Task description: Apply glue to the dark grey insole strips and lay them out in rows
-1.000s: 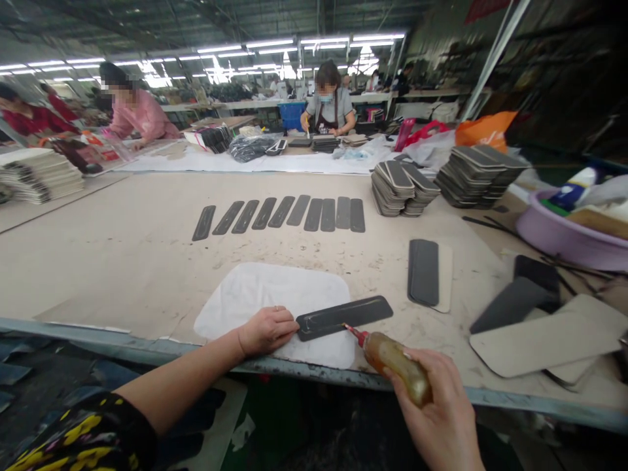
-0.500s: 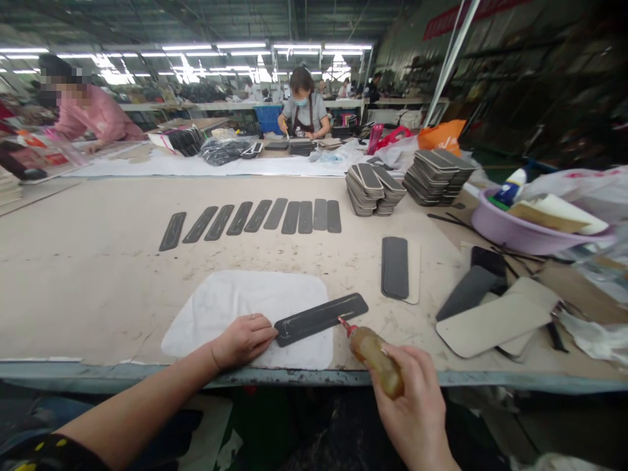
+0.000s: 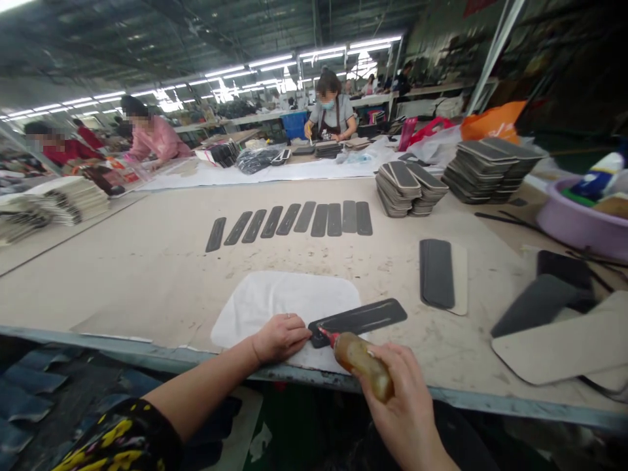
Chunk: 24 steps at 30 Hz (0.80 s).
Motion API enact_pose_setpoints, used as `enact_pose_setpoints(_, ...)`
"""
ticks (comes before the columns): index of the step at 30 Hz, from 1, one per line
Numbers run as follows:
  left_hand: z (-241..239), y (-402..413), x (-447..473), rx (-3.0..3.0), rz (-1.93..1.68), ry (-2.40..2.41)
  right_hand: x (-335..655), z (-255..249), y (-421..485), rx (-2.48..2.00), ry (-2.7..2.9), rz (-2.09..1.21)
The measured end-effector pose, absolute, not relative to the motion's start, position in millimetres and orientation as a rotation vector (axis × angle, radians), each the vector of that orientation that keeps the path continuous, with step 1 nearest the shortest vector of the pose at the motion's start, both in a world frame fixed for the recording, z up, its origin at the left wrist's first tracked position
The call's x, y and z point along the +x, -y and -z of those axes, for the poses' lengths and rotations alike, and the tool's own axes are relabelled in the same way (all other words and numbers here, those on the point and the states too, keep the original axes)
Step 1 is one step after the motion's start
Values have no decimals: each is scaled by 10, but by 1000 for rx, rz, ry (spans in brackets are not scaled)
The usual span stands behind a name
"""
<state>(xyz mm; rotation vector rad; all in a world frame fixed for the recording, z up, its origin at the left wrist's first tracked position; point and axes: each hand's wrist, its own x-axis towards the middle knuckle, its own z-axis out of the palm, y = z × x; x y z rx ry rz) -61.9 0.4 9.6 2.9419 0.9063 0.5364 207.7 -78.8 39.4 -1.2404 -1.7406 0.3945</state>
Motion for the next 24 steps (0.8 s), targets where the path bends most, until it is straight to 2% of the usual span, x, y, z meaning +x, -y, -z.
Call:
enact_pose_setpoints(6, -133, -7, -593, 2921, -562, -886, 2093, -402, 835, -1258, 1769, -530)
enact_pose_setpoints(14, -118, -10, -612, 2882, -513, -888, 2407, -463, 827, -1348, 1682, -281)
enact_pose_setpoints(19, -104, -16, -611, 2881, -552, -869, 2552, -361, 788, -1398, 1710, -274)
enact_pose_setpoints(24, -74, -23, -620, 2881, -605, -864, 2785, -262, 730, -1454, 1672, -133)
